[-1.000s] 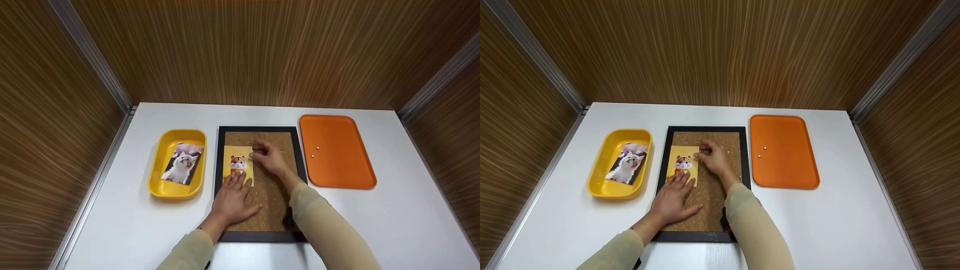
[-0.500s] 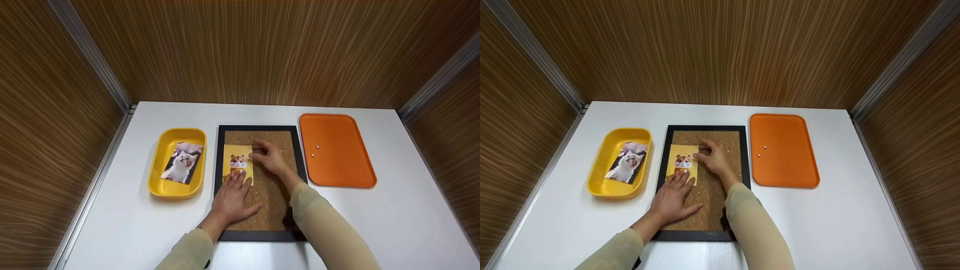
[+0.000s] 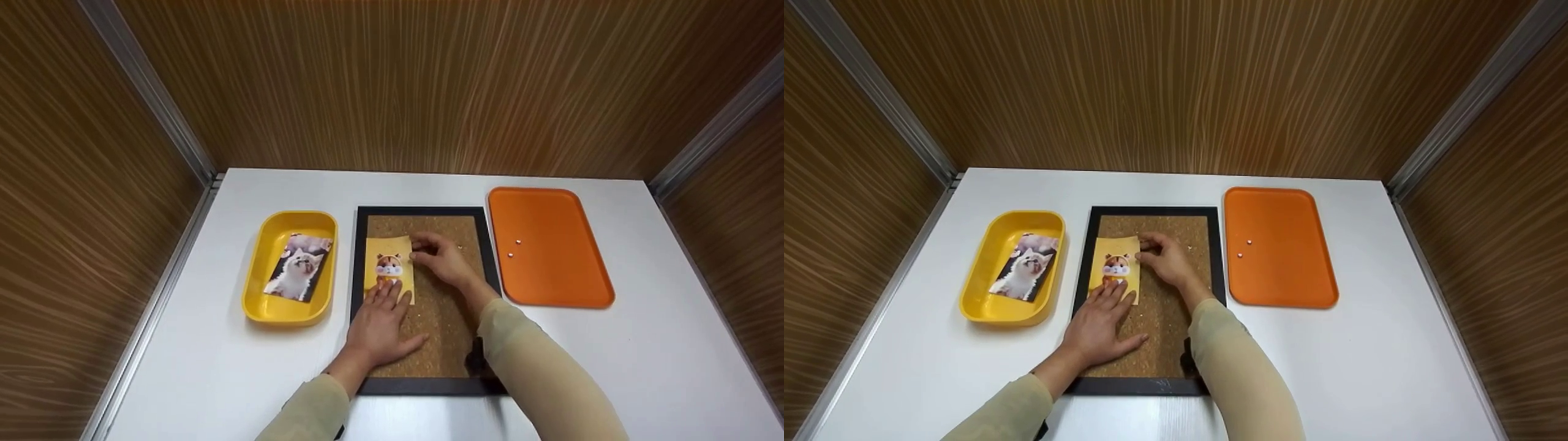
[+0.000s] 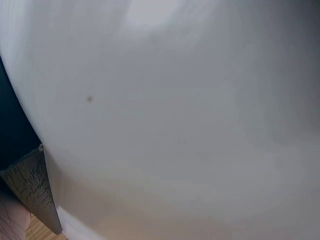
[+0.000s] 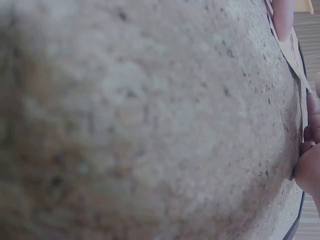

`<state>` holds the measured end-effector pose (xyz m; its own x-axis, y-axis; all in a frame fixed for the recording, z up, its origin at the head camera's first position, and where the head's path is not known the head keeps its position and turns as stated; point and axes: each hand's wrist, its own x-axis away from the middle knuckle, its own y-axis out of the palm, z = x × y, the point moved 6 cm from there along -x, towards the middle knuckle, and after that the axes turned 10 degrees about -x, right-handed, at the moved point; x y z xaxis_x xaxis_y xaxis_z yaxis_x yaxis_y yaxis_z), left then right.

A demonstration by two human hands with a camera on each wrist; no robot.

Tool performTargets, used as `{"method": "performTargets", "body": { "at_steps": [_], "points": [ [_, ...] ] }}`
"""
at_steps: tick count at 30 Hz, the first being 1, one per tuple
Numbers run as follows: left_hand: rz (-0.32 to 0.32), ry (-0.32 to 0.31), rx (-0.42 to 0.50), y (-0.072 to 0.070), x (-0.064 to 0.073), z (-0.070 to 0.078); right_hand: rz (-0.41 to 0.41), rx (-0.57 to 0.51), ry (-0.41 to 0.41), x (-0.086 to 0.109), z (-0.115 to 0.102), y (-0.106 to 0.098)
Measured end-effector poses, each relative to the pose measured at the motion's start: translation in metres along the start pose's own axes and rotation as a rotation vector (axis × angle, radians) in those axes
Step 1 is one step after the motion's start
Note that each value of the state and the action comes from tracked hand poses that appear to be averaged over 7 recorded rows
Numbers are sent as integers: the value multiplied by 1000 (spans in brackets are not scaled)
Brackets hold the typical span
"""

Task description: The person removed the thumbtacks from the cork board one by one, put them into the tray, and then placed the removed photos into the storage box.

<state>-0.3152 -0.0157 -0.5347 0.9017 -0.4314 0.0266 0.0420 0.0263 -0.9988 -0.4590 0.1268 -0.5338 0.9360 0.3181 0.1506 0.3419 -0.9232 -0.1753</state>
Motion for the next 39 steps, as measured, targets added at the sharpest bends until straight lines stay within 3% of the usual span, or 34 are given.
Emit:
{"method": "performTargets", "body": {
  "at_steps": [13,18,23,29,34,39],
  "points": [
    [15,-2,13,-4,2,1,-4,8,-60,7,-13,8],
    [21,1,14,-4,1,2,-10,-53,-94,11,-15,10],
    [22,1,15,-1,3,1,7,-145,-72,14,-13,12],
    [21,2,12,1,3,1,18,-218,23,21,-5,13],
    [24,7,8,-1,2,1,-5,-236,69,25,1,13],
    [25,4,12,-2,1,1,-32,-223,61,28,3,13]
  ]
}}
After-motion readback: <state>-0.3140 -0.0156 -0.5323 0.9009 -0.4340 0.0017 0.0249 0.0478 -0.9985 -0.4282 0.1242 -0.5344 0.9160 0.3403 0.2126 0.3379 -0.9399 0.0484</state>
